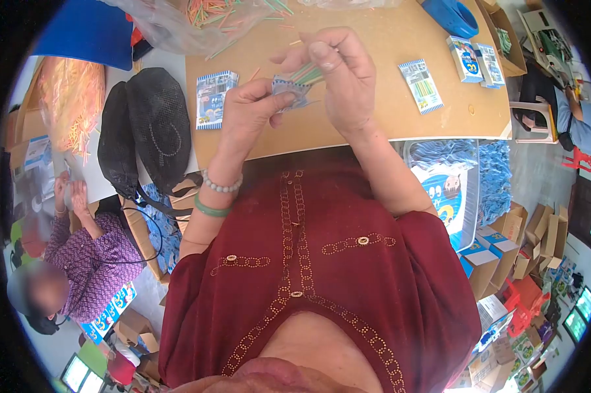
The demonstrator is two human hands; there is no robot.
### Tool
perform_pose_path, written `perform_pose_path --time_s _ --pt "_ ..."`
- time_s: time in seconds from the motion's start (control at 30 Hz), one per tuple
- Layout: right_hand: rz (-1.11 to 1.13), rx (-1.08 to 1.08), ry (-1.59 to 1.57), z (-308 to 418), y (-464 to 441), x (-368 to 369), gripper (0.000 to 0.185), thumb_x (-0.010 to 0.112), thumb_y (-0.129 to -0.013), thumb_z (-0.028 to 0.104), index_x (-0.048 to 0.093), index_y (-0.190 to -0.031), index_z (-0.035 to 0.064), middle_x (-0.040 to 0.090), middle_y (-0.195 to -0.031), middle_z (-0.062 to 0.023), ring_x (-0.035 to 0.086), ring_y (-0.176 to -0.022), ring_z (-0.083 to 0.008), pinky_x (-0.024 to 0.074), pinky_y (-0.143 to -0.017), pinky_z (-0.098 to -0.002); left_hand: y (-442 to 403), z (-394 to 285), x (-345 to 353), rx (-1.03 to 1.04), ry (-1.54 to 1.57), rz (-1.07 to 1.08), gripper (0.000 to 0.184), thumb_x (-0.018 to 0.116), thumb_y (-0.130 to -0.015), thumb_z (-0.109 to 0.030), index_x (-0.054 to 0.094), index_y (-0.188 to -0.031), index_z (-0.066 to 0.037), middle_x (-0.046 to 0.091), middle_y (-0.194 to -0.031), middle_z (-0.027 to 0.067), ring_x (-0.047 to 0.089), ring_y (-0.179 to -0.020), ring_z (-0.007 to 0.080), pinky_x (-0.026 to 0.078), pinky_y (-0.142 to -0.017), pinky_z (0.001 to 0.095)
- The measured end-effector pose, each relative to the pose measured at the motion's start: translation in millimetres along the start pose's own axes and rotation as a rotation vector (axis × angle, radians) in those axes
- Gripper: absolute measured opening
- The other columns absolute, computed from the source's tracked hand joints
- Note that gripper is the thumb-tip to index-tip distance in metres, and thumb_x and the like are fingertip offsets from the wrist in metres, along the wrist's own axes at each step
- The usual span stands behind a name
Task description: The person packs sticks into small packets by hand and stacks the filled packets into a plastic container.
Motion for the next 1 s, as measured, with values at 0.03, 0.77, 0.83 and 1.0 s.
perform_pose_path --time_s 0.03,0.77,0.83,1.0 --pt "-0.007 -0.005 -0.038 0 -1 -2 0.016 0.047 -0.097 0.022 0.048 -0.096 0.0062 0.065 -0.076 -0.01 0.067 -0.085 -0.0317 0.0285 -0.106 -0.0502 0 2 -2 0.002 -0.004 0.008 0.012 0.071 -0.079 -0.008 0.069 -0.087 0.0 0.062 -0.068 0.0 0.051 -0.053 0.0044 0.041 -0.047 0.0181" --pt "0.188 0.365 0.204 -8 11 -9 0.022 0.055 -0.089 0.012 0.058 -0.108 0.0018 0.059 -0.114 -0.0104 0.054 -0.107 -0.0168 0.0426 -0.089 -0.0281 -9 13 -4 0.05 0.302 0.05 0.017 0.064 -0.083 -0.002 0.066 -0.1 -0.001 0.064 -0.089 0.001 0.06 -0.081 0.0079 0.05 -0.072 0.0225" --pt "0.172 0.469 0.31 -12 14 -19 0.023 0.059 -0.086 0.01 0.061 -0.107 0.002 0.06 -0.113 -0.0082 0.054 -0.106 -0.016 0.0427 -0.087 -0.028 -11 15 -9 0.105 0.355 0.078 0.024 0.065 -0.084 -0.003 0.064 -0.107 -0.001 0.065 -0.094 0.0011 0.061 -0.085 0.0084 0.05 -0.075 0.023" --pt "0.105 0.506 0.197 -26 24 -30 0.018 0.062 -0.081 0.005 0.066 -0.098 0.0012 0.061 -0.109 -0.0073 0.054 -0.101 -0.0144 0.0425 -0.087 -0.0273 -9 14 -5 0.189 0.343 0.106 0.026 0.066 -0.084 -0.004 0.064 -0.11 -0.001 0.065 -0.097 0.0016 0.061 -0.087 0.0086 0.049 -0.078 0.0227"
Point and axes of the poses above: each hand's wrist, its own y-axis away from the middle knuckle, its own x-axis out of the palm, z = x × y, the point moved 1 cm from there along -y, towards the middle knuckle
